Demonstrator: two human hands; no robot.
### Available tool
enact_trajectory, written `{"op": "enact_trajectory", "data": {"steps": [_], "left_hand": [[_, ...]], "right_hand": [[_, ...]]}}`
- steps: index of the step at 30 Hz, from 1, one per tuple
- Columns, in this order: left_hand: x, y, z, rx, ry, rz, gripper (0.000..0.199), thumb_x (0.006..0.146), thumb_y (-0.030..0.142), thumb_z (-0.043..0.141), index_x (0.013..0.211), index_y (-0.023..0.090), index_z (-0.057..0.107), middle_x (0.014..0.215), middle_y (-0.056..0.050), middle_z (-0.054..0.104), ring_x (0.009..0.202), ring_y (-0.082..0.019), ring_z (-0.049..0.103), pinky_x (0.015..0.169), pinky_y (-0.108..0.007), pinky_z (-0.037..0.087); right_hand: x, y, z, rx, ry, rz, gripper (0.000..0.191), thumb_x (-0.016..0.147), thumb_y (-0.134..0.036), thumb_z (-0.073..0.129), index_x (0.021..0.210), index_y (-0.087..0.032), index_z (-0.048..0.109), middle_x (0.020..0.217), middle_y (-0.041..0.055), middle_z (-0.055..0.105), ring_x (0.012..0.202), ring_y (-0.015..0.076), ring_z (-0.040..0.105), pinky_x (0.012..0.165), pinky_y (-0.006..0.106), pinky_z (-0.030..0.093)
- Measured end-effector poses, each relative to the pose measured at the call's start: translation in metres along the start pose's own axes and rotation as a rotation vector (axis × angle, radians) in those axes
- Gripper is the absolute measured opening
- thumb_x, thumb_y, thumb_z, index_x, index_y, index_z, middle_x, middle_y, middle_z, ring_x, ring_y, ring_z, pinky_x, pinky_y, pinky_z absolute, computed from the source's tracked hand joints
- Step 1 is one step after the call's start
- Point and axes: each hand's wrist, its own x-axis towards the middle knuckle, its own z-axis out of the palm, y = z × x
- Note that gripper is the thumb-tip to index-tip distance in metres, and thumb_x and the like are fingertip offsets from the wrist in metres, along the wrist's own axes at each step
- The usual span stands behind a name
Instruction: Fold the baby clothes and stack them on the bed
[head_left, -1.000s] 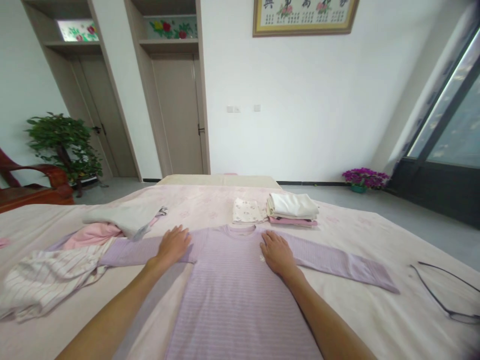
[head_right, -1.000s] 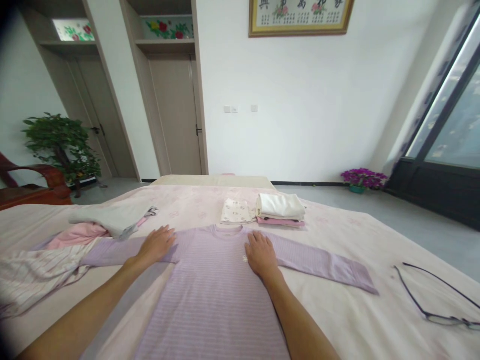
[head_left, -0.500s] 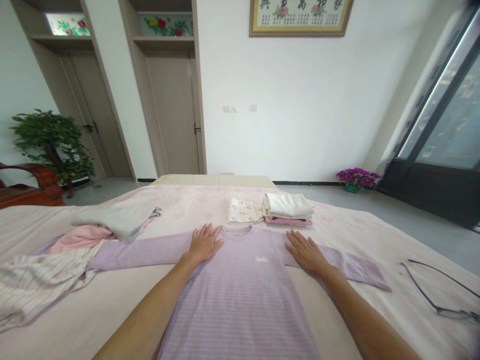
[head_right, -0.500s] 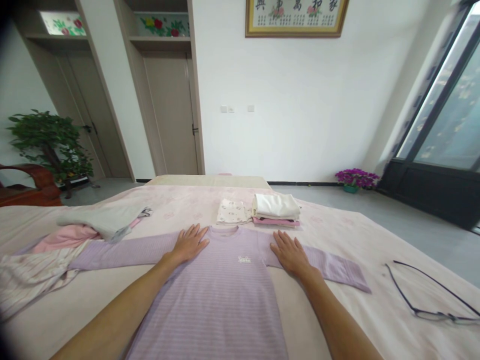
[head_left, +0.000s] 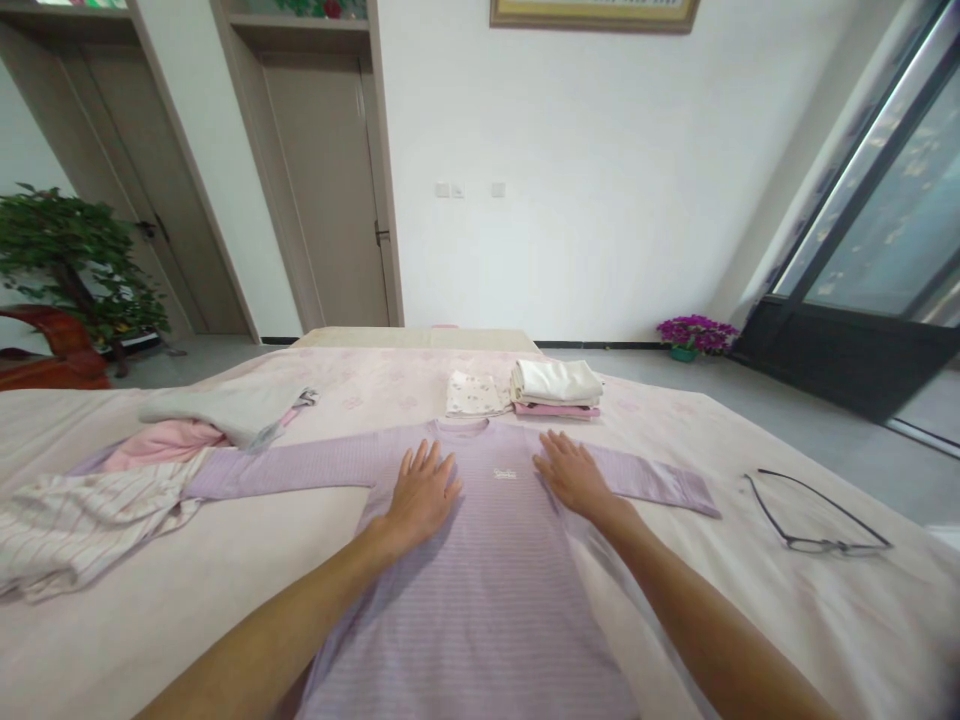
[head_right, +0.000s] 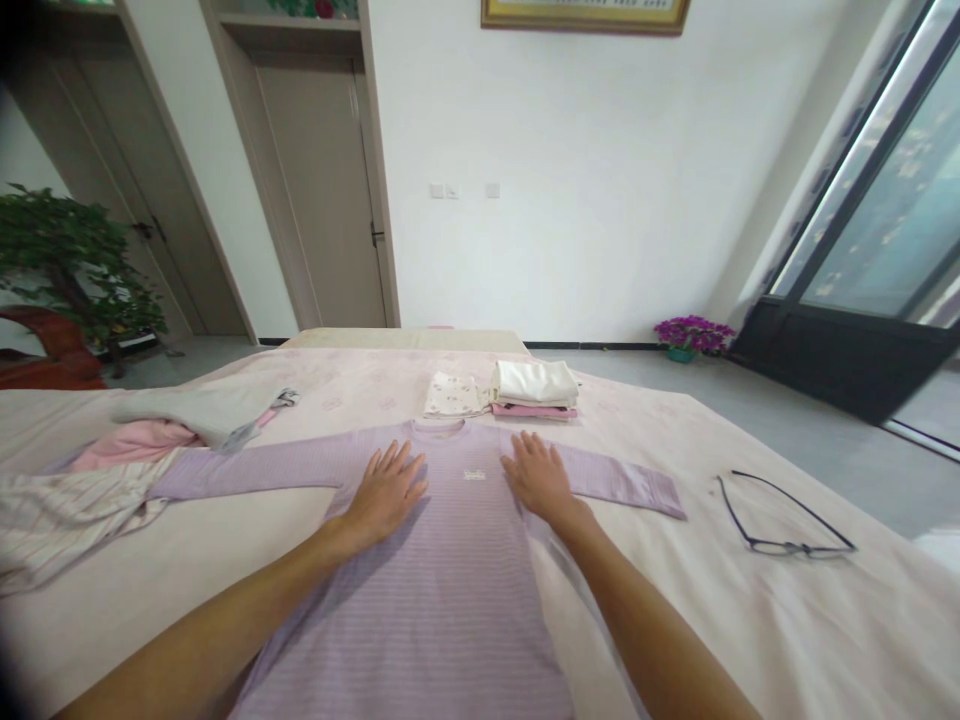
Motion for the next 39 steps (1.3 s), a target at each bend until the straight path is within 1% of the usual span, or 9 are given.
{"op": "enact_trajectory", "data": {"steps": [3, 5, 11, 15, 21, 27, 33, 35, 39], "left_hand": [[-0.036, 0.019, -0.008, -0.064, -0.063, 0.131, 0.053, 0.096, 0.049, 0.036, 0.144, 0.026, 0.041, 0.154, -0.010, 0.033, 0.144, -0.029, 0.023, 0.115, -0.052, 0.020], [-0.054, 0.014, -0.011, -0.077, -0.123, 0.153, 0.056, 0.096, 0.051, 0.035, 0.146, 0.026, 0.037, 0.155, -0.012, 0.029, 0.144, -0.030, 0.023, 0.115, -0.054, 0.019], [-0.081, -0.024, -0.016, -0.103, -0.197, 0.112, 0.057, 0.097, 0.054, 0.031, 0.149, 0.030, 0.032, 0.158, -0.008, 0.024, 0.145, -0.029, 0.019, 0.116, -0.053, 0.015], [-0.091, -0.015, -0.028, -0.128, -0.211, 0.042, 0.062, 0.093, 0.059, 0.036, 0.148, 0.030, 0.034, 0.158, -0.009, 0.021, 0.145, -0.033, 0.016, 0.116, -0.056, 0.013], [-0.114, 0.008, -0.054, -0.288, -0.309, 0.404, 0.071, 0.091, 0.065, 0.036, 0.152, 0.034, 0.018, 0.160, -0.006, 0.011, 0.147, -0.030, 0.007, 0.117, -0.056, 0.009], [-0.143, -0.017, -0.071, -0.357, -0.368, 0.510, 0.075, 0.090, 0.062, 0.045, 0.153, 0.036, 0.012, 0.160, -0.005, 0.004, 0.146, -0.035, 0.008, 0.115, -0.063, 0.008], [-0.136, -0.046, -0.070, -0.411, -0.272, 0.362, 0.047, 0.098, 0.048, 0.035, 0.143, 0.036, 0.040, 0.151, 0.001, 0.039, 0.139, -0.021, 0.035, 0.117, -0.043, 0.029], [-0.114, -0.051, -0.062, -0.388, -0.160, 0.240, 0.045, 0.100, 0.045, 0.030, 0.140, 0.032, 0.047, 0.146, 0.000, 0.047, 0.138, -0.019, 0.037, 0.117, -0.040, 0.031], [-0.055, -0.063, -0.038, -0.259, -0.082, 0.095, 0.060, 0.098, 0.053, 0.027, 0.147, 0.019, 0.037, 0.153, -0.009, 0.034, 0.144, -0.024, 0.024, 0.119, -0.045, 0.020]], "right_hand": [[-0.029, -0.043, 0.003, 0.068, -0.001, -0.234, 0.060, 0.098, -0.049, 0.020, 0.150, -0.020, 0.030, 0.157, 0.0089, 0.025, 0.145, 0.0255, 0.017, 0.115, 0.048, 0.016], [-0.045, -0.049, 0.004, 0.086, -0.012, -0.281, 0.061, 0.098, -0.052, 0.019, 0.150, -0.022, 0.028, 0.157, 0.0076, 0.025, 0.145, 0.0252, 0.018, 0.116, 0.049, 0.014], [-0.056, -0.018, -0.005, 0.033, -0.037, -0.160, 0.058, 0.098, -0.047, 0.023, 0.150, -0.021, 0.030, 0.157, 0.0078, 0.026, 0.144, 0.0259, 0.019, 0.116, 0.050, 0.011], [-0.070, -0.037, -0.016, 0.032, -0.018, -0.068, 0.060, 0.097, -0.045, 0.027, 0.149, -0.015, 0.032, 0.157, 0.0128, 0.024, 0.145, 0.0295, 0.016, 0.115, 0.052, 0.012], [-0.133, -0.084, -0.013, 0.167, 0.063, -0.342, 0.061, 0.098, -0.047, 0.031, 0.152, -0.021, 0.022, 0.157, 0.0083, 0.022, 0.145, 0.0292, 0.018, 0.115, 0.053, 0.020], [-0.172, -0.043, 0.001, 0.127, 0.148, -0.462, 0.065, 0.097, -0.043, 0.038, 0.153, -0.027, 0.010, 0.156, 0.0047, 0.024, 0.142, 0.0275, 0.026, 0.112, 0.052, 0.031], [-0.154, -0.016, -0.013, 0.108, 0.102, -0.452, 0.049, 0.096, -0.046, 0.039, 0.143, -0.032, 0.043, 0.143, 0.0043, 0.048, 0.131, 0.0282, 0.046, 0.111, 0.055, 0.031], [-0.130, -0.029, -0.024, 0.115, 0.073, -0.411, 0.046, 0.097, -0.046, 0.035, 0.138, -0.031, 0.050, 0.142, 0.0054, 0.051, 0.131, 0.0277, 0.045, 0.111, 0.054, 0.030], [-0.062, -0.074, -0.036, 0.068, 0.071, -0.268, 0.058, 0.098, -0.048, 0.027, 0.143, -0.015, 0.043, 0.151, 0.0135, 0.037, 0.141, 0.0294, 0.030, 0.113, 0.051, 0.023]]}}
